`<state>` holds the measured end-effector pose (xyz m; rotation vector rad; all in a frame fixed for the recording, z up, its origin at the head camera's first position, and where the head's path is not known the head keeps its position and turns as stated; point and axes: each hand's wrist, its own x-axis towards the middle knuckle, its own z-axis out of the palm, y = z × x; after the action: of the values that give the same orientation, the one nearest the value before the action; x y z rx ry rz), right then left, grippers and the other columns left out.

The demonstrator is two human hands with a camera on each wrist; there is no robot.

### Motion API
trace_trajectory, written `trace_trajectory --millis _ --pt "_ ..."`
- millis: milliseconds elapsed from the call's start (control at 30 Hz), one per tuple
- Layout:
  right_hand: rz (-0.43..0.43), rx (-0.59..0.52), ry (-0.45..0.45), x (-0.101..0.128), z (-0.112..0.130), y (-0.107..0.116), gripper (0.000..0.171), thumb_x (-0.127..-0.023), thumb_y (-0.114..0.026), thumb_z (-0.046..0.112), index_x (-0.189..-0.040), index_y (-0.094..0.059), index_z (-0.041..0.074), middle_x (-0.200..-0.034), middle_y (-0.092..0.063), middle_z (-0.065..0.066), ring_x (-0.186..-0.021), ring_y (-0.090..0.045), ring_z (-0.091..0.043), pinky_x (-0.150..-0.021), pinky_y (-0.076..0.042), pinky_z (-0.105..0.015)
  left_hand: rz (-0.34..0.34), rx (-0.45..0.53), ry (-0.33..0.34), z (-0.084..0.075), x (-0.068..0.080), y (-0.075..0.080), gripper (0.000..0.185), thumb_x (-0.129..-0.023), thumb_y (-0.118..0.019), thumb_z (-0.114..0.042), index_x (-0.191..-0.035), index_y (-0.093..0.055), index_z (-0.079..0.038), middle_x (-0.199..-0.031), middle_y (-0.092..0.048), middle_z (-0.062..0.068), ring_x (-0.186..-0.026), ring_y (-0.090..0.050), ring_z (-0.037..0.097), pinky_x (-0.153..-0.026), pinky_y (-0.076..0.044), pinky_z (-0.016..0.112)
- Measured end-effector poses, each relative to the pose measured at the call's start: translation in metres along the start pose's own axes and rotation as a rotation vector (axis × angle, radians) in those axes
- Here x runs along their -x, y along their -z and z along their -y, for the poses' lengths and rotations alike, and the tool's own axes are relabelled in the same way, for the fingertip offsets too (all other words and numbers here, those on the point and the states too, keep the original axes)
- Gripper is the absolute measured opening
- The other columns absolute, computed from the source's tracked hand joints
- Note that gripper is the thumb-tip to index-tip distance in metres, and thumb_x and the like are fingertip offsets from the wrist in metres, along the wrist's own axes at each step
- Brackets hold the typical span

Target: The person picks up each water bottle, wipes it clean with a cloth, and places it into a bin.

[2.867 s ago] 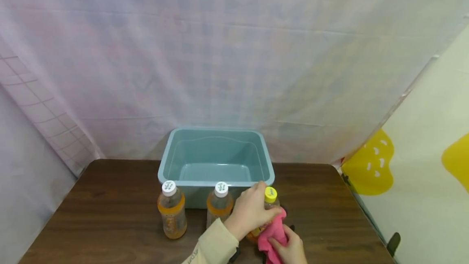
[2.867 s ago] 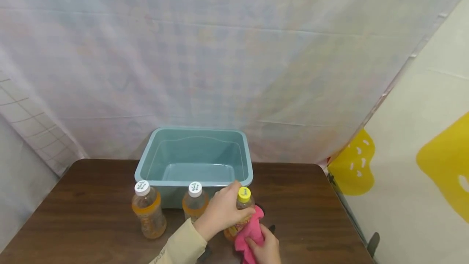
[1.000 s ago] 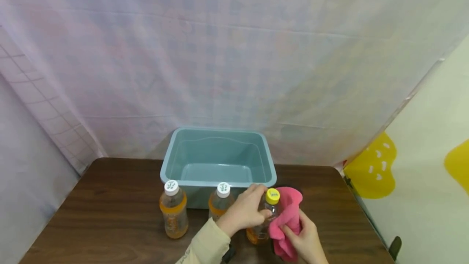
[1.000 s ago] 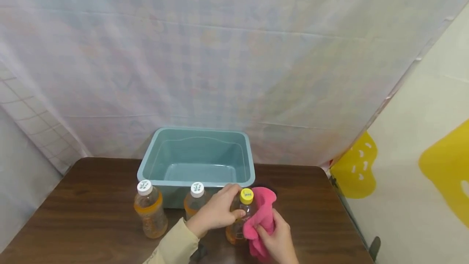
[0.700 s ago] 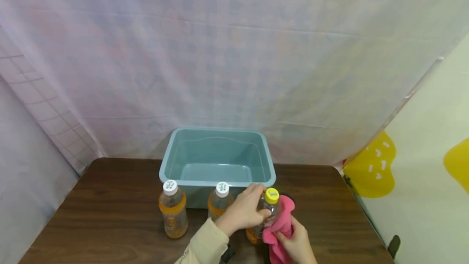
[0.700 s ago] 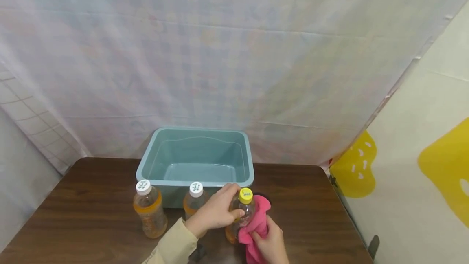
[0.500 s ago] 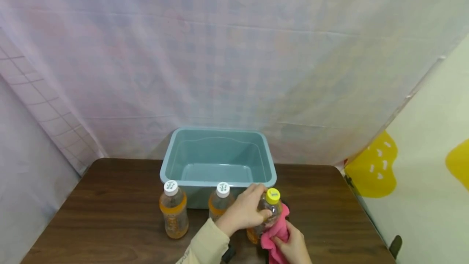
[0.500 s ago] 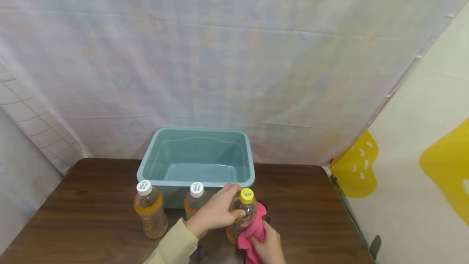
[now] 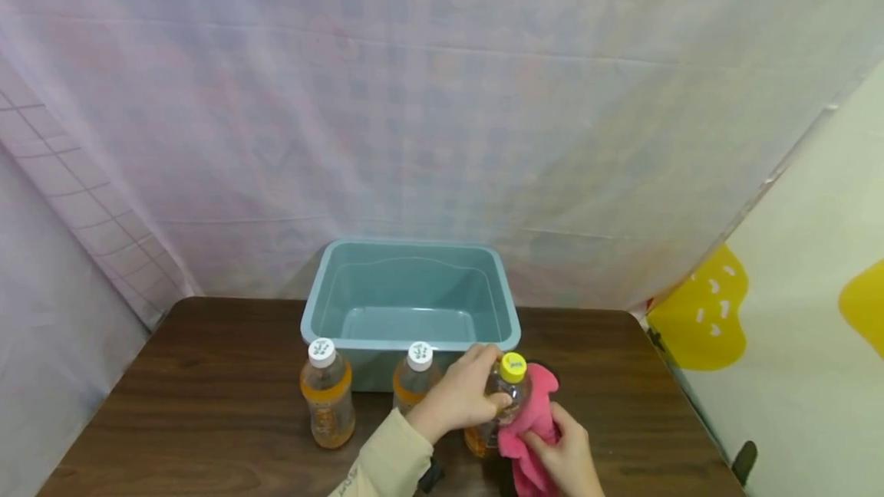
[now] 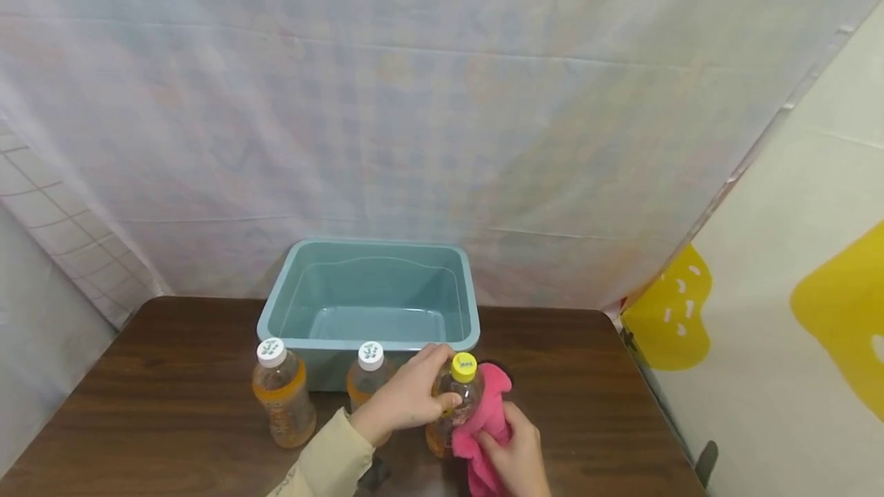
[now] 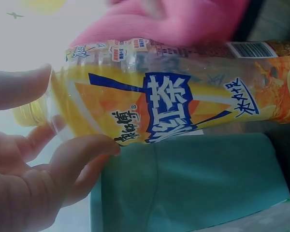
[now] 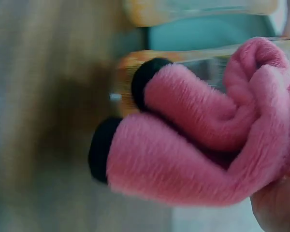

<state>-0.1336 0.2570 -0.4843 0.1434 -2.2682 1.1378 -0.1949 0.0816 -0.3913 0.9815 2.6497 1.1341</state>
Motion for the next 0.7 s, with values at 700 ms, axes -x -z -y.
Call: trace_trajectory --millis 700 --pt "-0.048 -0.07 0.053 -0.031 0.059 0.023 0.033 -0.06 -0.07 -0.018 -0.088 -0.06 -0.004 -0.076 -0.058 0.009 -0.066 -0.051 0.001 -0.056 -0.042 -0.015 0.012 -0.01 0.001 0.001 -0.001 0.0 0.042 -0.08 -0.067 -0.018 -0.116 -0.047 -0.01 -0.112 -0.05 0.005 -0.096 -0.054 0.017 -0.081 -0.047 0.03"
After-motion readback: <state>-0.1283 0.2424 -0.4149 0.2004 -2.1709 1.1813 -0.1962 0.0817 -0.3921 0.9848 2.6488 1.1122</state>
